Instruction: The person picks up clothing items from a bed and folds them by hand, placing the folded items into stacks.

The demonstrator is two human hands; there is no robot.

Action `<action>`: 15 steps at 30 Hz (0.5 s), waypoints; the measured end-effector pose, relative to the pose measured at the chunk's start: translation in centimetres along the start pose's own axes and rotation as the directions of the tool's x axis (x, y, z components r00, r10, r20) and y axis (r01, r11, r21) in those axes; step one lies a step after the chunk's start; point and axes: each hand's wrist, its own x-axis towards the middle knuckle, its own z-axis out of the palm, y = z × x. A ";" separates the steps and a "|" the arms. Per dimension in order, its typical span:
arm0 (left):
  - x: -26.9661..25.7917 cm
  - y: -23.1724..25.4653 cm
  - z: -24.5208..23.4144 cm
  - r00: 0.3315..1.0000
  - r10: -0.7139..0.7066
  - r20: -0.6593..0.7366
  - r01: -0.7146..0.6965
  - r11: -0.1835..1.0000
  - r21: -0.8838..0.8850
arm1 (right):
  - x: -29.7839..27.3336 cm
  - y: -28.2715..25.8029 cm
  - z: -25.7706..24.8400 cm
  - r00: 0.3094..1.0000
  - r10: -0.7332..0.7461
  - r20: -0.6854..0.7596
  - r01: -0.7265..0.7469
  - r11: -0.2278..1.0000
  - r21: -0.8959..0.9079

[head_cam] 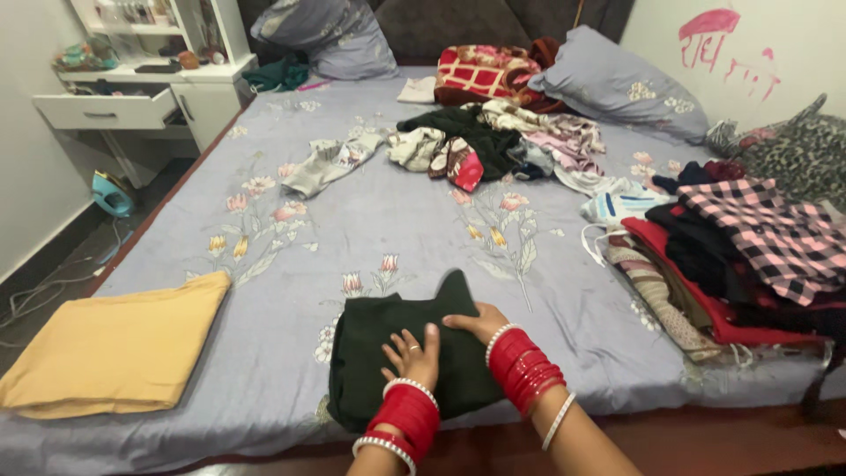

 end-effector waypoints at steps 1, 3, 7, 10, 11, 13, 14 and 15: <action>1.7 0.3 0.6 0.999 -0.013 -0.029 0.012 0.999 -0.051 | -1.0 -2.2 1.0 0.981 -0.179 0.076 0.178 0.984 0.026; 4.6 0.3 0.9 0.995 -0.055 -0.083 0.029 0.958 -0.284 | -3.4 -6.8 3.0 0.952 -0.286 0.112 0.300 0.943 -0.141; 10.0 2.0 -2.4 0.997 0.011 0.073 0.068 0.252 -0.965 | -8.2 -13.7 4.8 0.675 -0.614 0.409 0.700 0.357 -0.618; 13.6 2.5 -6.2 0.969 0.175 0.172 0.203 -0.178 -0.963 | -8.9 -15.8 5.1 0.651 -0.580 0.490 0.673 0.143 -0.725; 14.8 2.0 -7.3 0.961 0.202 0.189 0.234 -0.227 -0.945 | -8.5 -15.9 5.1 0.640 -0.588 0.494 0.677 0.129 -0.724; 15.9 -1.2 -8.3 0.944 0.222 0.244 0.297 -0.249 -0.922 | -7.0 -13.7 5.0 0.581 -0.620 0.527 0.609 -0.098 -0.787; 15.7 -3.9 -8.5 0.934 0.218 0.282 0.329 -0.224 -0.917 | -6.0 -11.6 5.2 0.578 -0.618 0.533 0.613 -0.102 -0.783; 15.3 -6.3 -8.2 0.923 0.212 0.322 0.363 -0.195 -0.911 | -4.8 -9.1 5.6 0.522 -0.649 0.554 0.607 -0.174 -0.775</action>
